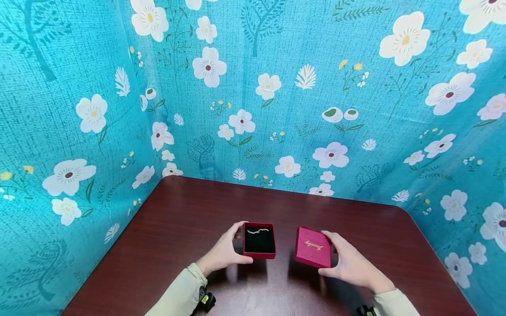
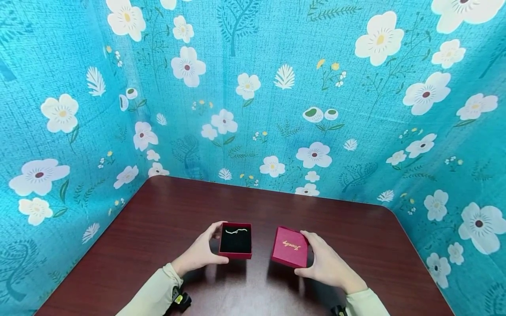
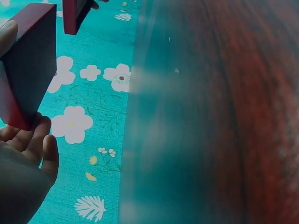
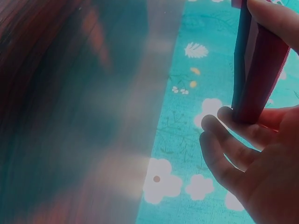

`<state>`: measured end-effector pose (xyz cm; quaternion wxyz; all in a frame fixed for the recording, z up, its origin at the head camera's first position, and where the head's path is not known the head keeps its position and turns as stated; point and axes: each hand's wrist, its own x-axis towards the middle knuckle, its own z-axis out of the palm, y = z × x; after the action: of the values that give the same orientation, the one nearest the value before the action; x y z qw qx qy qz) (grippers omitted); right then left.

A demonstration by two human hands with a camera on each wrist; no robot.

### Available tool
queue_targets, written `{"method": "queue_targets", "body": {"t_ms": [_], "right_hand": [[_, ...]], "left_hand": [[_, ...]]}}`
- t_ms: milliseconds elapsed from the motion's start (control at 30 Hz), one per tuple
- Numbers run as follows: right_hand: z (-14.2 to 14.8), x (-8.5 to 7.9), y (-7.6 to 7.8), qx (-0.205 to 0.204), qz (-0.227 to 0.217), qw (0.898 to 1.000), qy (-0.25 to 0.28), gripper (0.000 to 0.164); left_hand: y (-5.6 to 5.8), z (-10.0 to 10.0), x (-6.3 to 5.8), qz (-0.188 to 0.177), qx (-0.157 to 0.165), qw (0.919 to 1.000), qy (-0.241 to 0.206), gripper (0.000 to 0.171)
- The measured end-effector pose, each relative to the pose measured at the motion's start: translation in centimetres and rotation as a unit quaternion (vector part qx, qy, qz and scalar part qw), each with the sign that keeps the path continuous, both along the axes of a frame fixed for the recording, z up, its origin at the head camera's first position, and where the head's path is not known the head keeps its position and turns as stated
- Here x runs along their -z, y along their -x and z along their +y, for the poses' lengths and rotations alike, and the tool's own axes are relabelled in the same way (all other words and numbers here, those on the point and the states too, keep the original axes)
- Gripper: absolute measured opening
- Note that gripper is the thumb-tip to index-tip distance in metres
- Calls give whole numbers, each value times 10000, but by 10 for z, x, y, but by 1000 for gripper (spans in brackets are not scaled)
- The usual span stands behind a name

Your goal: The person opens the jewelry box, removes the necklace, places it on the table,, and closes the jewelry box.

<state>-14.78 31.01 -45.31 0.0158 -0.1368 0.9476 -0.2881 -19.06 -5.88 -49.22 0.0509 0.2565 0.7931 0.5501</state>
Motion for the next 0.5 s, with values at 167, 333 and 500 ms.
{"method": "queue_targets", "body": {"t_ms": [167,333,500], "right_hand": [[8,5,2,38,66,9998,-201,105],[18,12,4,69,130,9991,-409,106],[25,14,5,92,47,9992,-375,106]], "left_hand": [[1,0,1,-86,-19,10000,-13,89],[2,0,1,-89,-14,9999,-53,91],[3,0,2,-54,-12,10000,18,88]]}}
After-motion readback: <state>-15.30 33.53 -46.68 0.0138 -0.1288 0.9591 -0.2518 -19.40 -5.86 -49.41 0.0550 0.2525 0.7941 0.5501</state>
